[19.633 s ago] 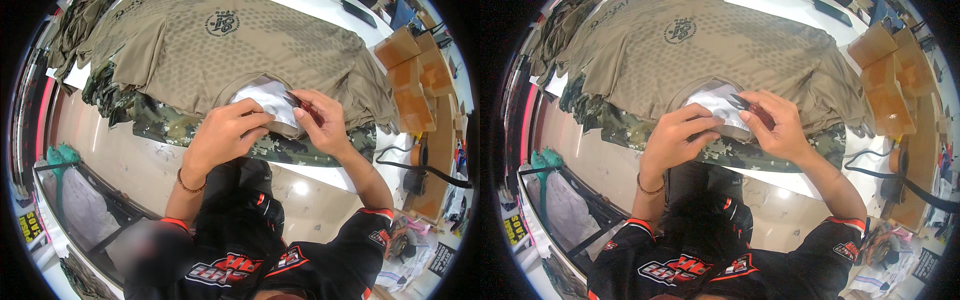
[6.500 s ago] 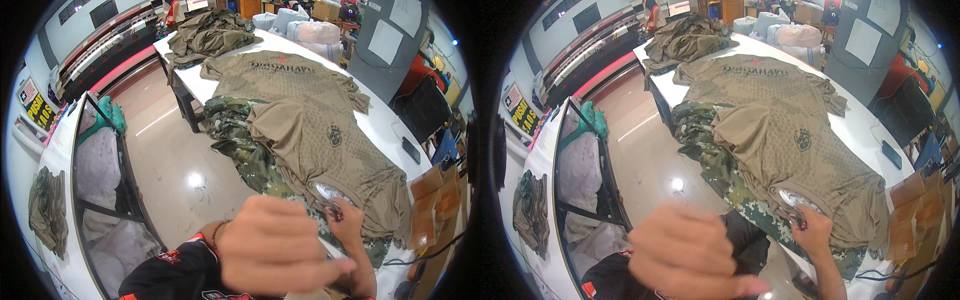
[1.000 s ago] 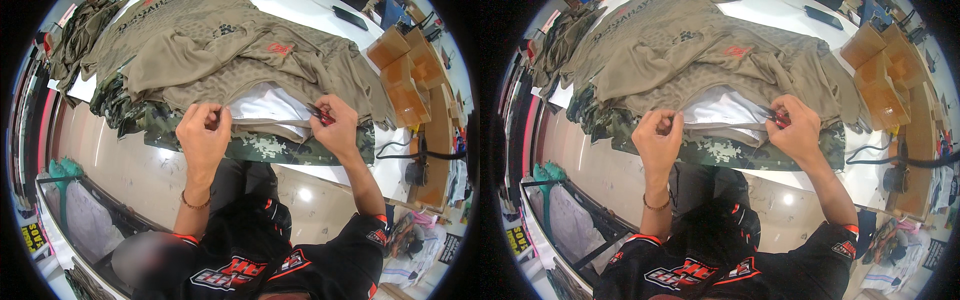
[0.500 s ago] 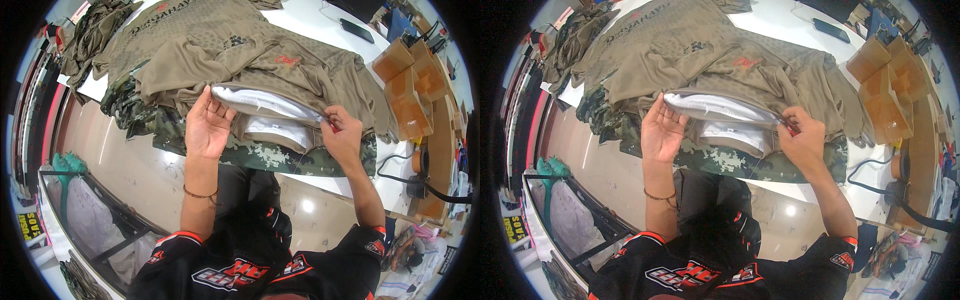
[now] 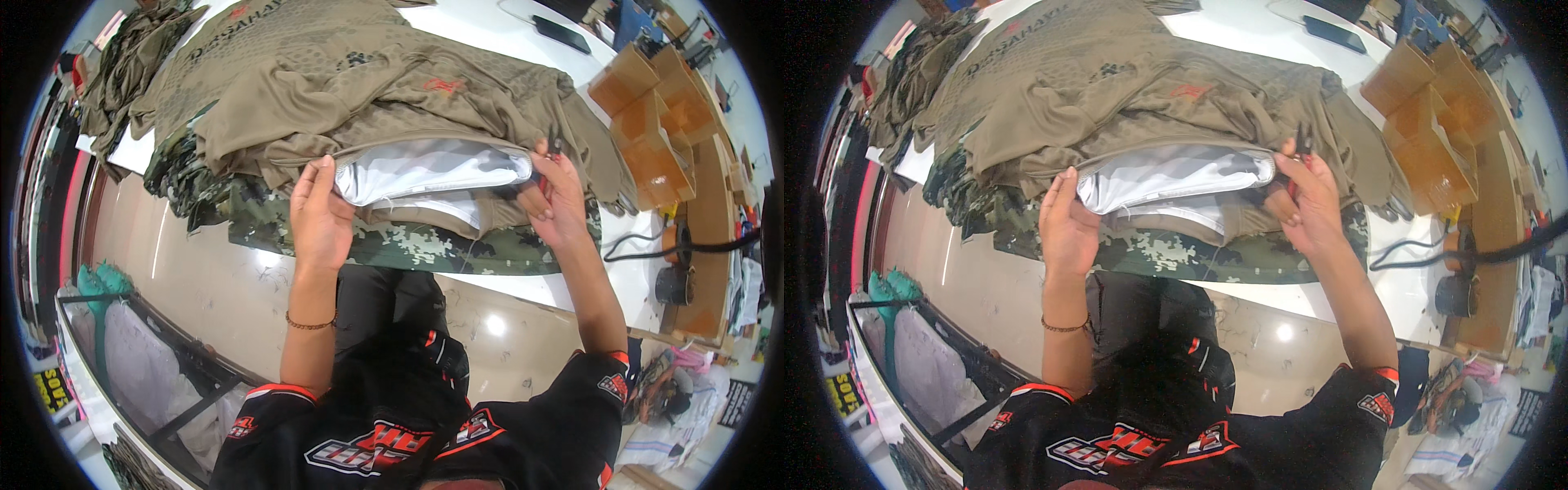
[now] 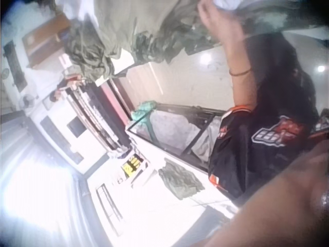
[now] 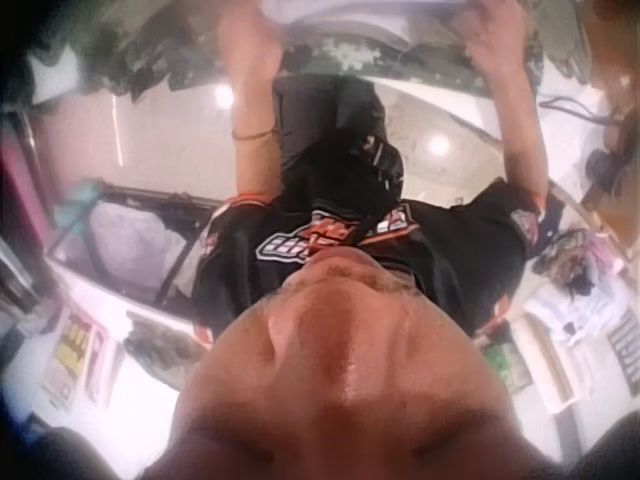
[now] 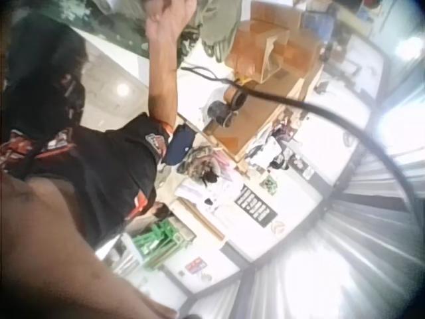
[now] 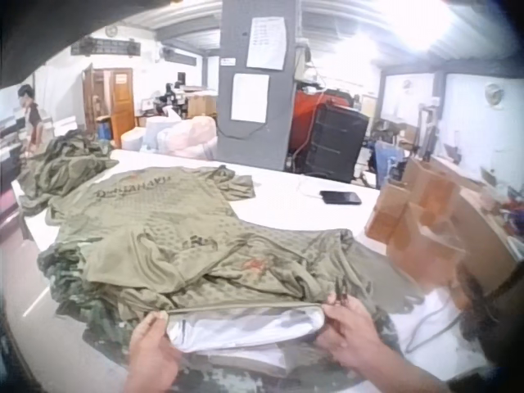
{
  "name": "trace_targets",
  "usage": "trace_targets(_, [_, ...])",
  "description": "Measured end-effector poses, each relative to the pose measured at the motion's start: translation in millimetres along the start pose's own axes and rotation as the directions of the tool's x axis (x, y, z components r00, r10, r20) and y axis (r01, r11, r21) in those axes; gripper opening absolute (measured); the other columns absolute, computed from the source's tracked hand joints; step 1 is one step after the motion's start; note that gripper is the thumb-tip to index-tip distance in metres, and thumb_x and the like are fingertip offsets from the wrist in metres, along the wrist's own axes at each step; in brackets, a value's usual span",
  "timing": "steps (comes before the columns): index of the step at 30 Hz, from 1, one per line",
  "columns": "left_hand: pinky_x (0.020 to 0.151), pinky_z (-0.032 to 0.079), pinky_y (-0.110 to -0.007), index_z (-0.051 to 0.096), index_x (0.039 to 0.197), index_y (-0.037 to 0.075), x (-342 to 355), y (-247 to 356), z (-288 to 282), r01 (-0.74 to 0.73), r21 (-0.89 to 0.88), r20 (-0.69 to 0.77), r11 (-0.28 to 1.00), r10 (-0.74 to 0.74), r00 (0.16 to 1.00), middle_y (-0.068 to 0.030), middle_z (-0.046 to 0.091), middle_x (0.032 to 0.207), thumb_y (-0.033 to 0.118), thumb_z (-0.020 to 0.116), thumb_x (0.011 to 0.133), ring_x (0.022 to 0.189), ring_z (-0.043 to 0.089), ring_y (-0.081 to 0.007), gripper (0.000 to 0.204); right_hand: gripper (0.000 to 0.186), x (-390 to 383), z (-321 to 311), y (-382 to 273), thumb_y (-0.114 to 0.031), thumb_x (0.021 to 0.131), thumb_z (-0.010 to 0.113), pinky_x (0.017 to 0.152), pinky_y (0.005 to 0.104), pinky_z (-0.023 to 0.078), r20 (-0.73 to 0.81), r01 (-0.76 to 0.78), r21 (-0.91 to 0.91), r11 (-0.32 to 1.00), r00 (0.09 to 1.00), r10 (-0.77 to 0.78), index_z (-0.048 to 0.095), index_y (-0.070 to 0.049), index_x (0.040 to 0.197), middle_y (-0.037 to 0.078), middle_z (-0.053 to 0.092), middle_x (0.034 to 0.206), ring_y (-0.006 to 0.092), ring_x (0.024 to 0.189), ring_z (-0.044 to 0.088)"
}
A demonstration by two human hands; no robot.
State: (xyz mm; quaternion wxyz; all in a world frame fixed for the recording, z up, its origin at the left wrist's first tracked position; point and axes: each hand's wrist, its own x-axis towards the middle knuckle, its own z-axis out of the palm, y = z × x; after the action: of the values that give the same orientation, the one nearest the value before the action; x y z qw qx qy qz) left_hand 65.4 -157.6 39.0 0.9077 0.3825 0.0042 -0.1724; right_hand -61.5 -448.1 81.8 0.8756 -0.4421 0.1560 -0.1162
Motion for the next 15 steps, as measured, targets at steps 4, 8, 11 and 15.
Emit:
trace_targets(4, [0.078, 0.053, -0.027, 0.065, 0.105, 0.008, -3.4, -0.6, 15.1, -0.041, 0.075, -0.016, 0.996, 0.043, 0.999, 0.0010, 0.068, 0.096, 0.016, 0.060, 0.109, 0.084, 0.063, -0.0082, 0.011, 0.008, 2.8, -3.4, 6.3, -0.010, 0.106, 0.059, 0.040, 0.0242, 0.025, 0.065, -0.010, -0.029, 1.000, 0.998, 0.012, 0.060, -0.015, 0.113, -0.001, 0.060, 0.078, 0.0051, 0.043, 0.034])
trace_targets(8, [0.077, 0.051, -0.027, 0.065, 0.106, 0.008, -2.1, -2.9, 1.4, -0.064, 0.135, 0.059, 0.989, 0.056, 0.997, 0.0028, 0.065, 0.096, 0.016, 0.061, 0.109, 0.085, 0.061, -0.0069, 0.009, 0.006, 2.6, -1.4, 10.0, -0.012, 0.107, 0.059, 0.040, 0.0233, 0.025, 0.077, 0.034, -0.089, 0.995, 0.997, -0.027, 0.061, -0.014, 0.113, -0.004, 0.057, 0.077, 0.0039, 0.045, 0.034])
trace_targets(11, [0.082, 0.053, -0.029, 0.065, 0.110, 0.006, -6.1, -3.3, 3.7, -0.146, 0.417, 0.031, 0.897, 0.147, 0.989, 0.0008, 0.065, 0.096, 0.014, 0.070, 0.103, 0.086, 0.062, -0.0106, 0.012, 0.006, 1.3, -1.9, 11.4, -0.012, 0.107, 0.059, 0.040, 0.0231, 0.024, 0.088, 0.045, -0.152, 0.987, 0.996, -0.032, 0.061, -0.013, 0.113, -0.006, 0.053, 0.074, 0.0025, 0.046, 0.035])
trace_targets(15, [0.088, 0.053, -0.033, 0.069, 0.118, 0.001, -12.8, -1.1, 28.6, -0.570, 0.822, 0.437, 0.006, 0.636, 0.636, -0.0063, 0.070, 0.103, 0.008, 0.083, 0.087, 0.095, 0.067, -0.0217, 0.034, 0.007, -1.3, 3.8, 14.7, -0.010, 0.107, 0.059, 0.041, 0.0226, 0.023, 0.047, 0.092, -0.336, 0.937, 0.996, -0.081, 0.062, -0.010, 0.113, -0.008, 0.049, 0.071, 0.0006, 0.047, 0.033])
